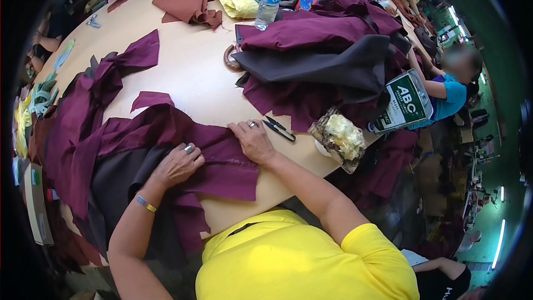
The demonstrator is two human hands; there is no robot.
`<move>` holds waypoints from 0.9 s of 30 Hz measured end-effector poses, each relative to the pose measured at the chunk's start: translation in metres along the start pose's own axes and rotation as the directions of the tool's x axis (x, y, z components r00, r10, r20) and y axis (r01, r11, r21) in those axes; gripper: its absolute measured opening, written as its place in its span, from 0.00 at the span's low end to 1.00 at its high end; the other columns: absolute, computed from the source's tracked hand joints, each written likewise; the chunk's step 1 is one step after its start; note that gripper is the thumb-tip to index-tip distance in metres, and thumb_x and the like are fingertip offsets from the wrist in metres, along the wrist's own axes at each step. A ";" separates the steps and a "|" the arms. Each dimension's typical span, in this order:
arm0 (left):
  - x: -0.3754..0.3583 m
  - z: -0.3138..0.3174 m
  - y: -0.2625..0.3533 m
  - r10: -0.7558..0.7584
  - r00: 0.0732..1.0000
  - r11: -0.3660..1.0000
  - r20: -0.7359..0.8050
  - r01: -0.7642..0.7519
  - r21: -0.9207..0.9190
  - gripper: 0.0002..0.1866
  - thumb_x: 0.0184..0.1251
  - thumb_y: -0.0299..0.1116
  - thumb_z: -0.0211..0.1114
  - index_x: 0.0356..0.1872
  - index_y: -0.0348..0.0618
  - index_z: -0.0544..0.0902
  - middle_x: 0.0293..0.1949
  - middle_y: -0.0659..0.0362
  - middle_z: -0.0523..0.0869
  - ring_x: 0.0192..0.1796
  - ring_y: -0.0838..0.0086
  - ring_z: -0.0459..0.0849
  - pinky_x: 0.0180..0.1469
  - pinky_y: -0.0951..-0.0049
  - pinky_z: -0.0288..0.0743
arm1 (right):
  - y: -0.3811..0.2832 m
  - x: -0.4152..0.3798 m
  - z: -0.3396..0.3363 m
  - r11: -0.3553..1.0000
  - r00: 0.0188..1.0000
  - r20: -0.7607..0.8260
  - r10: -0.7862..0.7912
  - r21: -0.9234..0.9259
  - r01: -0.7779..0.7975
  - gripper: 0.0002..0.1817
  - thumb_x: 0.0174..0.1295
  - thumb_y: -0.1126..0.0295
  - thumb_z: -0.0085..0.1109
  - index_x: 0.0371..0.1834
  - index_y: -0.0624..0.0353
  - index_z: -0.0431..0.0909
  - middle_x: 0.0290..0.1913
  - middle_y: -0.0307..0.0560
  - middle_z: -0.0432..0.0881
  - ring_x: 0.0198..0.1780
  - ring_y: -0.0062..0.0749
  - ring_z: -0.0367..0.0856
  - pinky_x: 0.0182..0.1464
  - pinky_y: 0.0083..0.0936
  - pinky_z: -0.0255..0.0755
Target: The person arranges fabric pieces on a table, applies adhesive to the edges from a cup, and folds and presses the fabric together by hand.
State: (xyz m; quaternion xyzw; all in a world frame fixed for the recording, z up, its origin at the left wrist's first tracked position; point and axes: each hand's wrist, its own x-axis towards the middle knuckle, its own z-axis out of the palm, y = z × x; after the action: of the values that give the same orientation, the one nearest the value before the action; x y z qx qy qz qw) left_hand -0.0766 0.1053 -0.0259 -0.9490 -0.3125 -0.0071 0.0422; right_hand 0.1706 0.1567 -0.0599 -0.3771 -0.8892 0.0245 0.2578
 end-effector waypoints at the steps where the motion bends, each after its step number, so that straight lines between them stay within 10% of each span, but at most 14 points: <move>1: -0.001 0.000 -0.001 0.000 1.000 1.000 -0.018 0.000 0.015 0.05 0.56 0.32 0.53 0.33 0.45 0.73 0.33 0.58 0.75 0.43 0.67 0.75 0.47 0.68 0.70 | 0.000 0.000 0.000 1.000 1.000 0.001 0.002 0.006 -0.002 0.18 0.52 0.75 0.46 0.48 0.54 0.70 0.33 0.43 0.72 0.37 0.33 0.74 0.47 0.31 0.61; 27: -0.020 0.017 -0.007 -0.036 0.984 0.995 -0.177 0.052 0.085 0.09 0.56 0.32 0.52 0.39 0.48 0.71 0.30 0.61 0.73 0.36 0.71 0.75 0.39 0.70 0.69 | 0.004 0.002 0.003 0.999 0.999 -0.011 -0.031 -0.011 0.031 0.16 0.55 0.76 0.49 0.48 0.54 0.72 0.32 0.43 0.73 0.35 0.36 0.74 0.43 0.33 0.63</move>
State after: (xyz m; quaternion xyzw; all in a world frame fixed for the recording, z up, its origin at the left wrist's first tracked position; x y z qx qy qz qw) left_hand -0.0969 0.1000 -0.0428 -0.9347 -0.3286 -0.0773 0.1117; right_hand 0.1707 0.1610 -0.0629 -0.3649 -0.8936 0.0137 0.2609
